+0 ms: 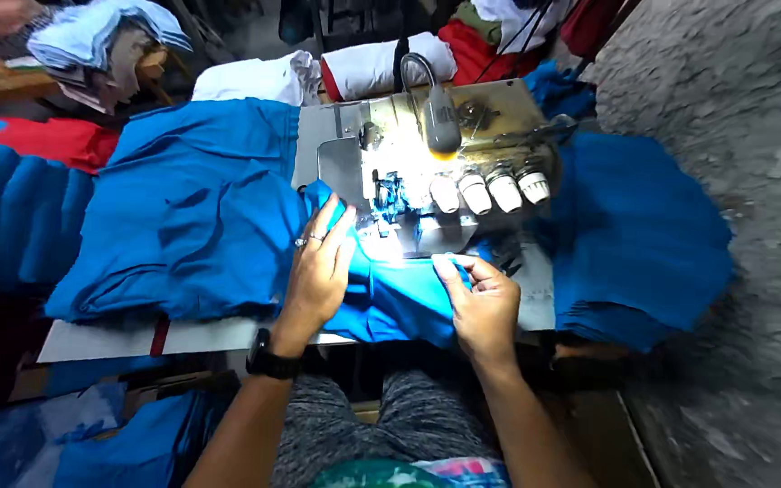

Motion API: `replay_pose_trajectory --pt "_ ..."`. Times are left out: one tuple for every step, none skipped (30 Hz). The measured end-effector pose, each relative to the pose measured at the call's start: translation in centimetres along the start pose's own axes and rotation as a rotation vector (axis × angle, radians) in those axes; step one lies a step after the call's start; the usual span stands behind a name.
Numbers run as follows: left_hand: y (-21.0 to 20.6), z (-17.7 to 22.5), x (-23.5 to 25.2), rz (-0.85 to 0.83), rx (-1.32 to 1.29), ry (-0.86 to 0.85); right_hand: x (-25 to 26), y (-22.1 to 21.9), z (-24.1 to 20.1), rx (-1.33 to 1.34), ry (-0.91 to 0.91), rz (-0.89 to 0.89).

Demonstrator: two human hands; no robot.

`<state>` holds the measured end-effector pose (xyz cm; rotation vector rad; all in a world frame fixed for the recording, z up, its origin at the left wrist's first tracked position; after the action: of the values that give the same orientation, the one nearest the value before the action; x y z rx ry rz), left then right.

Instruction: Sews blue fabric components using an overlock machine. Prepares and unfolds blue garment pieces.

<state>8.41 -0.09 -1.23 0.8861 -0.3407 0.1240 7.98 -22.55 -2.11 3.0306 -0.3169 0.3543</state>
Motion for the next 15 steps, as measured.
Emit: replay_pose_trajectory --pt "0.0 0.0 0.0 -0.009 -0.009 -0.002 -0.4 0.2 0.0 0.029 0.027 0.032" --pt "0.0 0.0 -0.1 -0.012 -0.009 -0.009 -0.9 0.3 0.0 0.044 0.055 0.053" --pt "0.1 0.1 -0.2 -0.012 -0.009 -0.022 -1.2 0.5 0.0 0.051 0.083 0.068" --pt "0.2 0.2 -0.3 -0.017 -0.005 -0.034 -1.6 0.6 0.0 0.053 0.103 0.077" --pt "0.3 0.2 -0.3 -0.028 -0.001 -0.041 -1.9 0.8 0.1 0.065 0.094 0.072" --pt "0.4 0.3 -0.5 -0.037 -0.002 -0.043 -2.3 0.9 0.3 0.103 0.046 0.061" --pt "0.6 0.4 -0.6 -0.044 -0.009 -0.043 -2.7 1.0 0.6 0.173 -0.032 0.044" --pt "0.7 0.4 -0.7 -0.053 -0.013 -0.04 -3.0 1.0 1.0 0.257 -0.133 0.023" --pt "0.8 0.4 -0.8 -0.061 -0.014 -0.041 -3.4 1.0 1.3 0.337 -0.236 -0.008" --pt "0.9 0.4 -0.8 -0.064 -0.014 -0.049 -3.7 1.0 1.6 0.394 -0.307 -0.044" --pt "0.8 0.4 -0.8 -0.066 -0.011 -0.055 -4.0 1.1 2.0 0.425 -0.336 -0.078" --pt "0.8 0.3 -0.6 -0.066 -0.013 -0.061 -4.2 1.3 2.2 0.428 -0.337 -0.102" --pt "0.7 0.2 -0.5 -0.064 -0.019 -0.062 -4.3 1.5 2.4 0.425 -0.334 -0.123" --pt "0.7 0.1 -0.4 -0.064 -0.027 -0.057 -4.4 1.7 2.4 0.418 -0.324 -0.142" --pt "0.7 0.0 -0.3 -0.065 -0.034 -0.051 -4.3 1.8 2.5 0.41 -0.312 -0.154"
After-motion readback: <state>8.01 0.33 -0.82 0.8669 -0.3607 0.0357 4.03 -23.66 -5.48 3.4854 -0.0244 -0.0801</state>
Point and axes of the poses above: each hand's wrist, its own x-axis towards the middle knuckle, its own y-axis out of the back of the hand, z = x × y, the point moved 3 cm from there along x, towards the middle knuckle, and after that the axes turned 3 degrees about -y, right-handed, at the moved point
